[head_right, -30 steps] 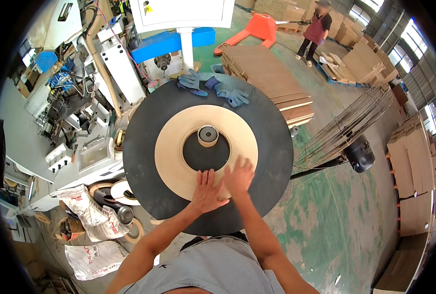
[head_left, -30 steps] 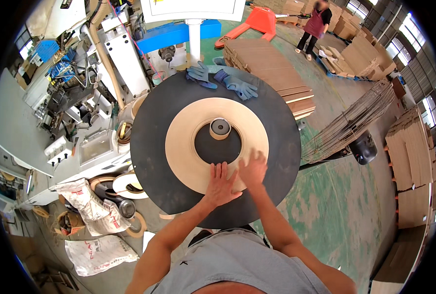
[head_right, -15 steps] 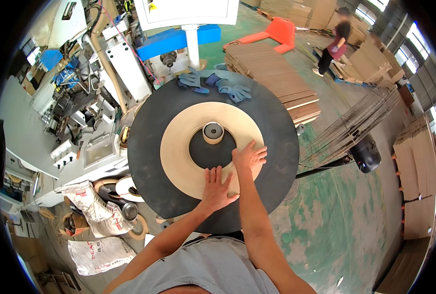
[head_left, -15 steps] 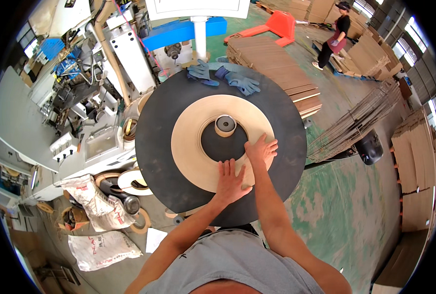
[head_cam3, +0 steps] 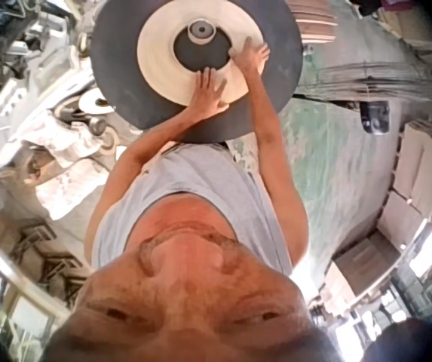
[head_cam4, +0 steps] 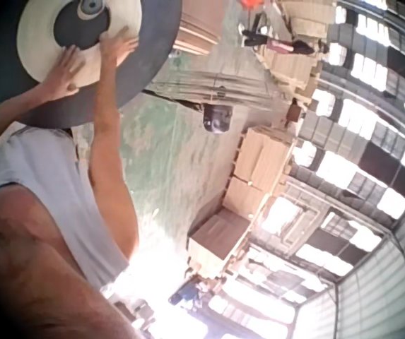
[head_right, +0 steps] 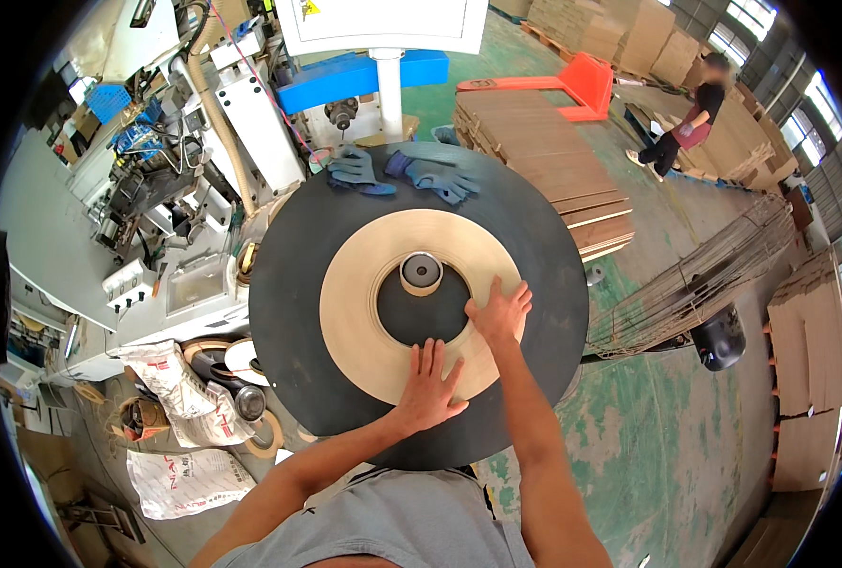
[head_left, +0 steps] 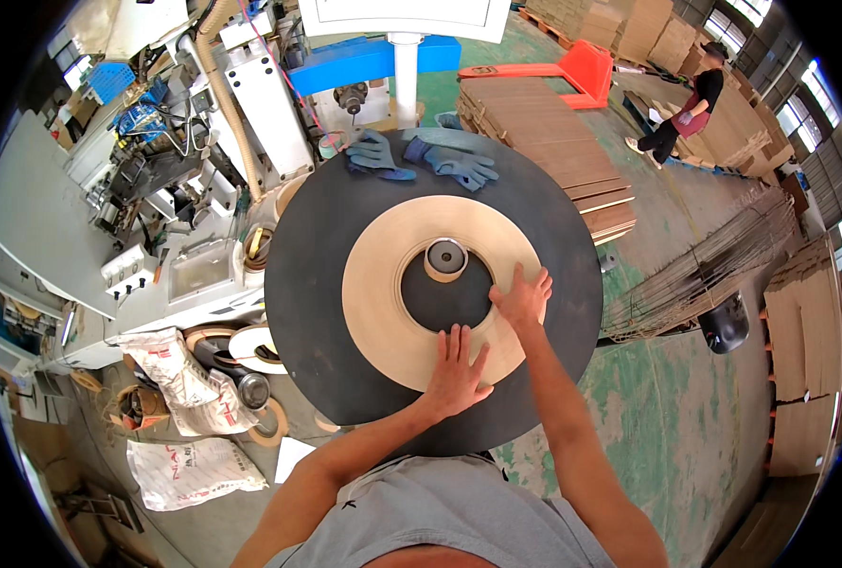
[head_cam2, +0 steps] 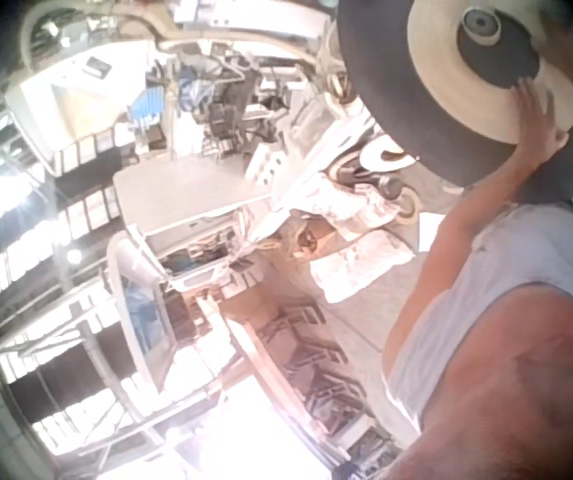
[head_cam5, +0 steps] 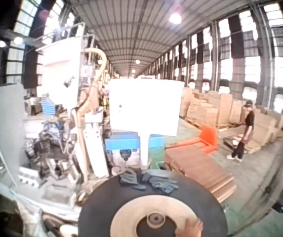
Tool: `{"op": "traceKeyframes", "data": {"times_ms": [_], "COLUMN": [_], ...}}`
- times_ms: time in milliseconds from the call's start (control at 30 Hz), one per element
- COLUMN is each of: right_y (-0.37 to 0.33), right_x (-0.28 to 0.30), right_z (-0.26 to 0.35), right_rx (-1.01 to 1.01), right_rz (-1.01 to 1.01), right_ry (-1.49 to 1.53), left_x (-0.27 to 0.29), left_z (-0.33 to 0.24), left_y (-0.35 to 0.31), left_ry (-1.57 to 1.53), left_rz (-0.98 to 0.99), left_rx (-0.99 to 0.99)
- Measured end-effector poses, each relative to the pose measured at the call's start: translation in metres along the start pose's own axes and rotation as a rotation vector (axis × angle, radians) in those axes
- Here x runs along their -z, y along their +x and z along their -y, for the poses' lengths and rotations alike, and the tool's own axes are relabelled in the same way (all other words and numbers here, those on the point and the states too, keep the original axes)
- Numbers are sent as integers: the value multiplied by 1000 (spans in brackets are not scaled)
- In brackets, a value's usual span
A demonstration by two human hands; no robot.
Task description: The person removes their gloves, picks up a roll of wooden veneer from a workspace, and applies adhesive tape to the end of the roll to secure it.
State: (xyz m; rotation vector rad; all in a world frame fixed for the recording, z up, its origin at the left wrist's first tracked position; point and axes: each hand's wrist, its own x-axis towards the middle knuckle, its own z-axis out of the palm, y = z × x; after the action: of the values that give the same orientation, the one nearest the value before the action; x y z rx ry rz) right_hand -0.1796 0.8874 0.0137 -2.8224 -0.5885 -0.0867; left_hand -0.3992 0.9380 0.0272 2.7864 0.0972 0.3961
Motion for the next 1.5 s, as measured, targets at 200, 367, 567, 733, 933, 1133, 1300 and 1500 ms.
{"op": "traceKeyframes", "data": {"times_ms": [200,367,567,733,933,1133,1300,1500], "right_y": [38,82,140,191,222,242,244,235], "right_x": [-3,2,4,-6,2,0,-5,-9], "right_z": [-22,-19,-14,-6,54,96,129,161], "right_rx": [255,421,684,879,983,1123,1239,1430], "right_rz": [9,125,246,310,473,562,610,635], "right_ry": [19,-7,-3,-43,-31,-34,-37,-1], "left_x": [-5,-7,-14,-20,-23,-19,-20,-36], "left_z": [-4,-6,-9,-13,-11,-13,-18,-33], "left_y": [8,16,21,34,54,72,83,116], "left_ry": [-22,-69,-94,-107,-140,-155,-106,-21], "left_rz": [18,-7,22,30,8,40,76,39], "left_rx": [-8,30,96,99,147,223,272,345]}}
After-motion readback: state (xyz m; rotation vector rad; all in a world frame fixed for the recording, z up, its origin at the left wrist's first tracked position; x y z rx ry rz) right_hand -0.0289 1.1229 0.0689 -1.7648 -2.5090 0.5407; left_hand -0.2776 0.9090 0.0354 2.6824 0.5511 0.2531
